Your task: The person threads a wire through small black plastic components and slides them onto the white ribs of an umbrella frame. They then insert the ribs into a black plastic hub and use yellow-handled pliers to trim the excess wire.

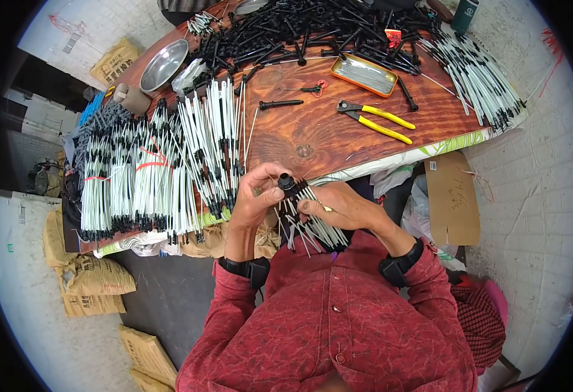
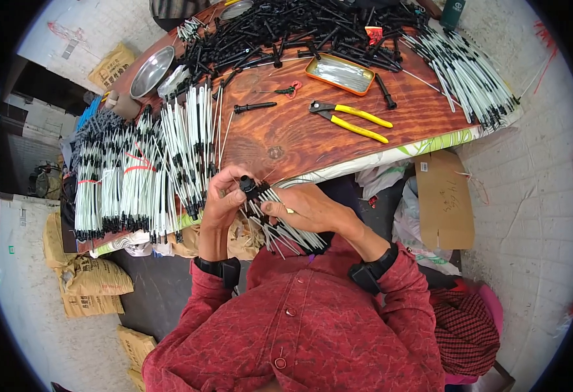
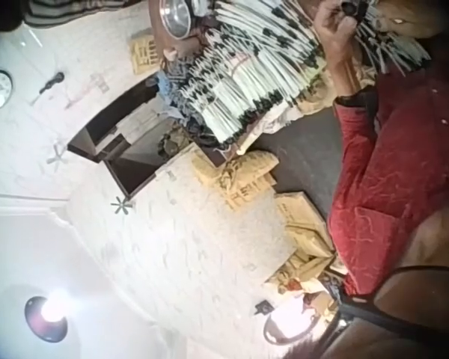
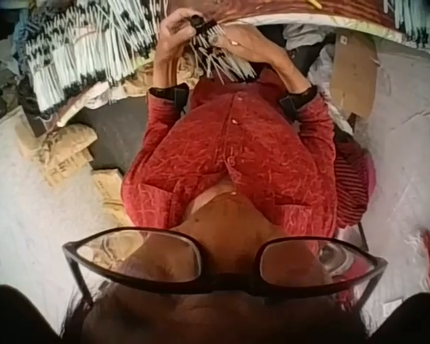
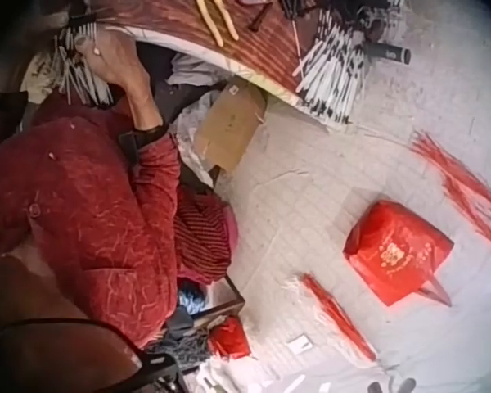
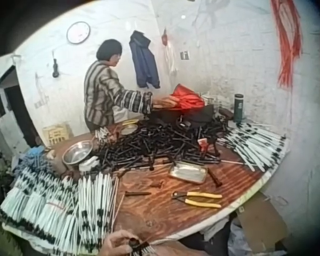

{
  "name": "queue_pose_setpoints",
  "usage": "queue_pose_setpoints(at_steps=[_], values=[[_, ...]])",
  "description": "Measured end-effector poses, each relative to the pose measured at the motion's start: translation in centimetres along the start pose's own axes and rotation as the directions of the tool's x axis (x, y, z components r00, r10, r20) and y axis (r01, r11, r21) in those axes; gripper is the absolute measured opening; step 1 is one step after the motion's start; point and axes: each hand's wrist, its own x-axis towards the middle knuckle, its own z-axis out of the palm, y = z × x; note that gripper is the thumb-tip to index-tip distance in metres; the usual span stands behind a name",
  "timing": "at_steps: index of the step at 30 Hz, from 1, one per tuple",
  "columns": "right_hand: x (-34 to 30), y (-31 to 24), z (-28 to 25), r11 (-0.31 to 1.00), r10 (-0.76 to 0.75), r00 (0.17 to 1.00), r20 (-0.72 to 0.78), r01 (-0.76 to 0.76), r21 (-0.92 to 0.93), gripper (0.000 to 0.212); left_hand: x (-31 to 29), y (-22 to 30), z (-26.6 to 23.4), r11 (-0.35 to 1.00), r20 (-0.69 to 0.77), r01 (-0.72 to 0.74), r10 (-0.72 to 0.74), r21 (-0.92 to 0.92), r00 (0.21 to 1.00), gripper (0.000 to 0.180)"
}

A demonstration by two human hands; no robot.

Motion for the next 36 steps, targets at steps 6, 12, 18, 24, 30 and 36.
queue_pose_setpoints(at_steps=[6, 12, 18, 24, 30, 36], values=[[-0.6, -0.4, -1.4, 0.999, -0.048, 0.998, 0.029, 0.047, 0.017, 0.055, 1.2, -0.3, 0.7, 0.998, 0.114, -0.018, 0.024, -0.060, 0.993, 0.040], [-0.9, -1.0, -1.8, 0.985, 0.153, 0.988, 0.000, -0.153, -0.077, 0.052, 1.2, -0.3, 0.7, 0.998, 0.071, 0.065, -0.067, 0.024, 0.995, 0.040], [-1.2, -0.1, 0.0, 0.993, 0.047, 0.997, -0.063, -0.053, -0.101, 0.038, 0.4, -0.2, 0.0, 0.996, 0.111, 0.083, -0.086, 0.028, 0.990, 0.040], [-2.3, -1.8, -2.0, 0.986, 0.134, 0.991, -0.009, -0.134, -0.097, 0.037, 0.6, 1.1, 2.2, 0.982, 0.133, 0.172, -0.161, -0.079, 0.978, 0.037], [-2.4, -0.4, -0.6, 0.987, 0.160, 0.987, 0.022, -0.159, -0.027, 0.036, 0.1, -0.1, 2.0, 0.969, 0.183, 0.204, -0.176, -0.143, 0.967, 0.037], [-1.0, 0.3, -0.7, 0.974, 0.225, 0.974, -0.030, -0.224, 0.023, 0.047, 1.0, 0.1, 0.5, 0.995, 0.108, 0.090, -0.086, -0.030, 0.990, 0.036]])
